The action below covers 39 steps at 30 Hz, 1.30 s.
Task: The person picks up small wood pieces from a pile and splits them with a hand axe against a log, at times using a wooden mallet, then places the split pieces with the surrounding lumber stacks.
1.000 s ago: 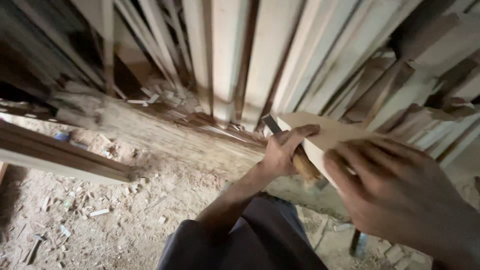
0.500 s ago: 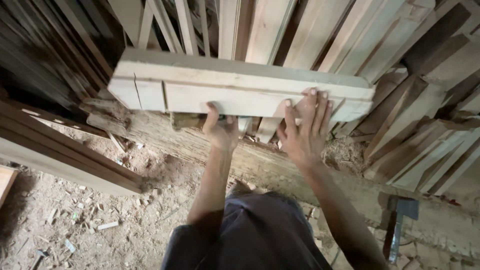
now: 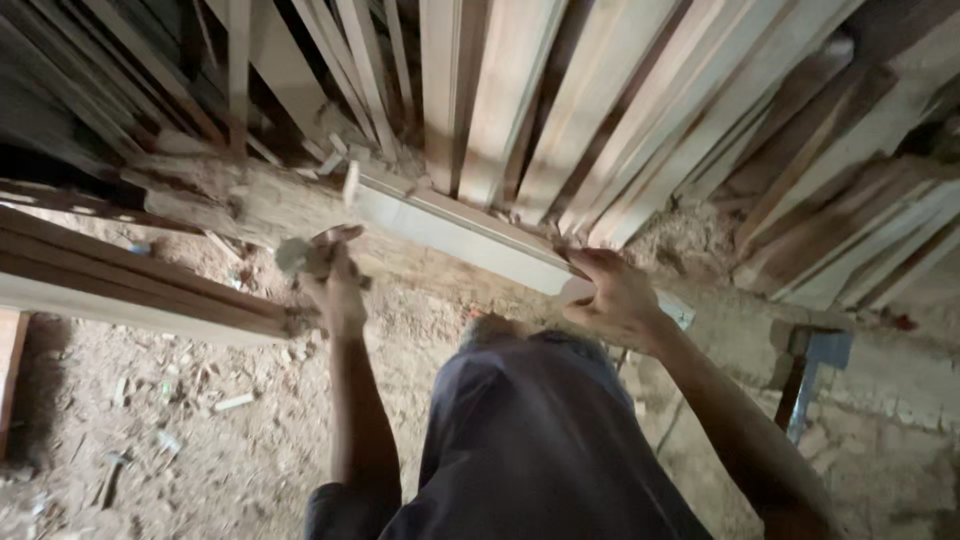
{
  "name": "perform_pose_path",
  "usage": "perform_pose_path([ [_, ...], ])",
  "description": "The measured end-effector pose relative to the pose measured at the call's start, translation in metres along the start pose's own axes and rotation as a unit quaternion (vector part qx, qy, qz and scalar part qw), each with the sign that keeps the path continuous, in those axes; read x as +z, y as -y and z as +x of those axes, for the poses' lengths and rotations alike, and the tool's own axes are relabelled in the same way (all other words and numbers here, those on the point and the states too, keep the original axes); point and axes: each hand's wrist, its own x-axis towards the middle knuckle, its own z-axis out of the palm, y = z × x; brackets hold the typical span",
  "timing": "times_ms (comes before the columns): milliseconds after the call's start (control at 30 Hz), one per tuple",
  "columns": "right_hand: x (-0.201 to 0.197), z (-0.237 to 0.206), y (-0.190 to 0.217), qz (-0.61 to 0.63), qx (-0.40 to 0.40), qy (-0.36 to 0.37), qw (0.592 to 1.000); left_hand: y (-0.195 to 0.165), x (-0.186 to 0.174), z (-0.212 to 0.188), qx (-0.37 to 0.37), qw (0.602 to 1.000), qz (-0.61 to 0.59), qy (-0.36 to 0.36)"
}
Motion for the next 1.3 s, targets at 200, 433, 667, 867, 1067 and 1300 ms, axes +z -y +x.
perform_pose_path([
  [200,0.043,-0.01,-0.063,0.064,0.048,0.154,0.985,0.036,-0.029,0.004,0.108,0.993,-0.003,-0.044],
  [433,0.066,-0.019,-0.117,0.109,0.002,0.158,0.981,0.041,0.054,-0.045,0.124,0.991,0.007,0.057],
  [667,0.01,-0.166,-0.226,0.099,0.319,-0.198,0.922,0.042,0.166,-0.126,0.127,0.936,-0.108,0.309],
  [867,0.034,-0.312,-0.315,-0.062,0.59,0.021,0.804,0.072,0.269,-0.199,0.007,0.845,-0.276,0.457],
  [1067,0.096,-0.335,-0.344,0.106,0.496,-0.187,0.841,0.105,0.331,-0.244,-0.087,0.837,-0.184,0.509],
  [1300,0.069,-0.325,-0.333,0.476,0.494,-0.241,0.687,0.114,0.356,-0.271,0.043,0.85,-0.011,0.525],
])
